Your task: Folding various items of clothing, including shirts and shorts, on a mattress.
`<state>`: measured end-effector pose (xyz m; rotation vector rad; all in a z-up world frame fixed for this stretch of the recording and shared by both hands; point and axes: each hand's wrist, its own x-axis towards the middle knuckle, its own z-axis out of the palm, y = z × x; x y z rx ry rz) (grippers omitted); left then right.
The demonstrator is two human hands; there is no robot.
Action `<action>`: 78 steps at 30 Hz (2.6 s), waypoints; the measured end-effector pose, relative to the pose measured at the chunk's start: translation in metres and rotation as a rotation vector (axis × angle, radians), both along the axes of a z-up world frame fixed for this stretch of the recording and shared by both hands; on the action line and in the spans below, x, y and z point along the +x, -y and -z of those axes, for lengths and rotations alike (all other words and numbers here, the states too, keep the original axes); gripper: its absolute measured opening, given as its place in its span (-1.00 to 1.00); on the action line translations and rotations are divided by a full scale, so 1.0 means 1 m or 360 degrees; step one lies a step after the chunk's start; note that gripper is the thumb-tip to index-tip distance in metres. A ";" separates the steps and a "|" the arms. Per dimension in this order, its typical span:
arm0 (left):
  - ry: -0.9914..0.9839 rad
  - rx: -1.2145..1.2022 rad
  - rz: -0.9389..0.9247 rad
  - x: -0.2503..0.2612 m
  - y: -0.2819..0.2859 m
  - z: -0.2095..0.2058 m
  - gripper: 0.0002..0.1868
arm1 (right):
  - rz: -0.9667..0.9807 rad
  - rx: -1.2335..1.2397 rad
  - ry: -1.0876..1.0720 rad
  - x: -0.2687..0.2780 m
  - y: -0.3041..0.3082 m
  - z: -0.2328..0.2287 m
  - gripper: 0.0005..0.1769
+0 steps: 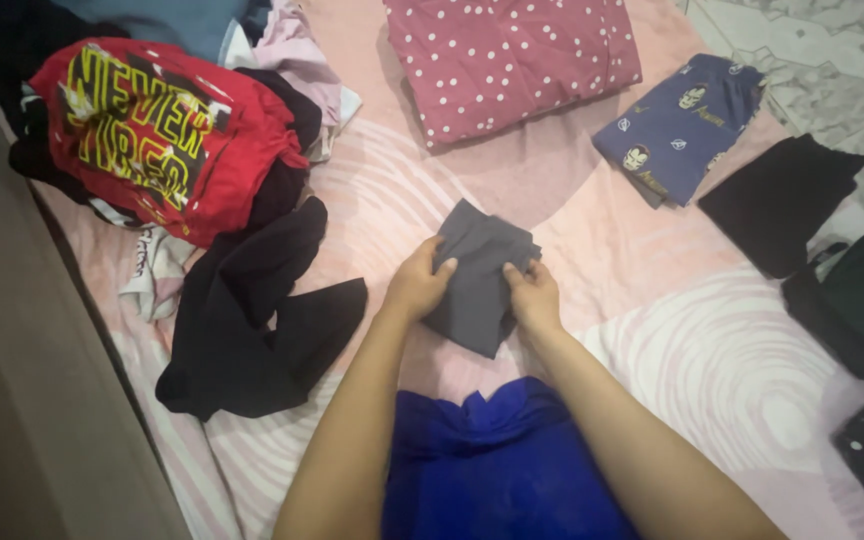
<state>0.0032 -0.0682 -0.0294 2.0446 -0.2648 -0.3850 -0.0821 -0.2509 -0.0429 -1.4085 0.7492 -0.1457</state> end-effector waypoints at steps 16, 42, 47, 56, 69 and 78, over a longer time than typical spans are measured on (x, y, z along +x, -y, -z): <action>0.0902 0.0897 0.0402 -0.050 0.056 -0.017 -0.20 | -0.0536 -0.1693 0.0256 -0.009 -0.014 -0.027 -0.44; 0.0454 0.0779 0.0917 -0.118 0.033 -0.037 0.12 | -0.0446 -0.1490 -0.0220 0.001 0.005 -0.020 -0.38; -0.0037 0.0511 0.0635 -0.096 0.001 -0.037 -0.34 | -0.0283 -0.1439 -0.0156 0.001 0.002 -0.019 -0.42; 0.0338 0.0683 -0.0448 -0.020 -0.026 0.005 -0.34 | -0.0086 -0.0683 -0.0687 -0.001 -0.002 -0.024 -0.33; -0.0913 -0.0344 -0.0549 -0.029 0.035 -0.019 -0.59 | -0.0021 0.0167 0.0167 0.002 0.033 -0.054 -0.60; -0.2073 -0.1804 -0.0439 -0.049 0.151 -0.018 -0.44 | 0.0222 0.0287 0.0494 -0.013 0.134 -0.085 -0.52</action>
